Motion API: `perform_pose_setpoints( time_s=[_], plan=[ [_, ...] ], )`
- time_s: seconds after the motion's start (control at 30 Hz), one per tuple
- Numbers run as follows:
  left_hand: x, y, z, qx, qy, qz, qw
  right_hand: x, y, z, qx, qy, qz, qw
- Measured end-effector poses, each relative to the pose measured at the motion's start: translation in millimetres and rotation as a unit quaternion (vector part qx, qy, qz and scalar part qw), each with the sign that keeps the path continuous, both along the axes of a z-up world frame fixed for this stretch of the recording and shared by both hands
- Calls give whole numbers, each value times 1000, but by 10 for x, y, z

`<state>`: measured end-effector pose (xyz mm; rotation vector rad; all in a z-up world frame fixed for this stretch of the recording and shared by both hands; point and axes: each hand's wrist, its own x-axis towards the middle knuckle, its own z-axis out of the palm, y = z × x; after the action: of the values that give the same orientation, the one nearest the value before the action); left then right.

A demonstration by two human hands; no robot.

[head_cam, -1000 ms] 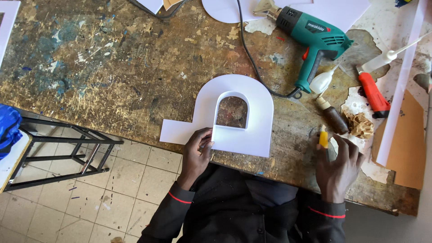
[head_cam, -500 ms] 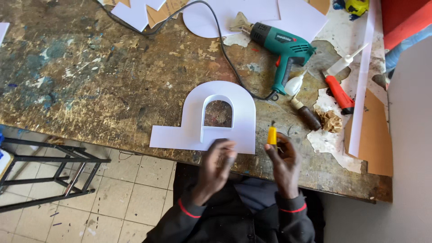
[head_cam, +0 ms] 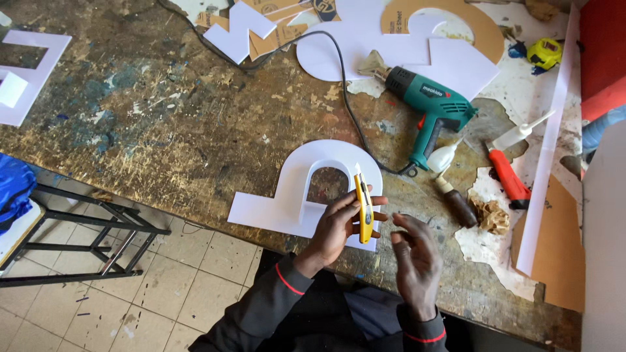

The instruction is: The person applies white trim to the edges of a foam letter cutout and cuts excess material using a utility knife.

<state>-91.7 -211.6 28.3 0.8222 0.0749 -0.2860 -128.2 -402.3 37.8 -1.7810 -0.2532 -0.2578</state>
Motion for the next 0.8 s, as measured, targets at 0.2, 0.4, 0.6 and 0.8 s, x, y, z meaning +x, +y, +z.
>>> perform_pose_setpoints(
  time_s=[0.2,0.4,0.6,0.8],
  plan=[
    [150,123,-125,-129,76,-47,988,286,-15,-563,38,141,-107,983],
    [-234,-80,-205,-93,52,-174,979,267,16,-679,-25,135,-79,987],
    [-281,146,-197,-83,-24,-161,983,248,116,-618,-86,108,-78,987],
    [1438,2301,-55,11,12,486,874,275,185,-687,-117,117,-125,978]
  ],
)
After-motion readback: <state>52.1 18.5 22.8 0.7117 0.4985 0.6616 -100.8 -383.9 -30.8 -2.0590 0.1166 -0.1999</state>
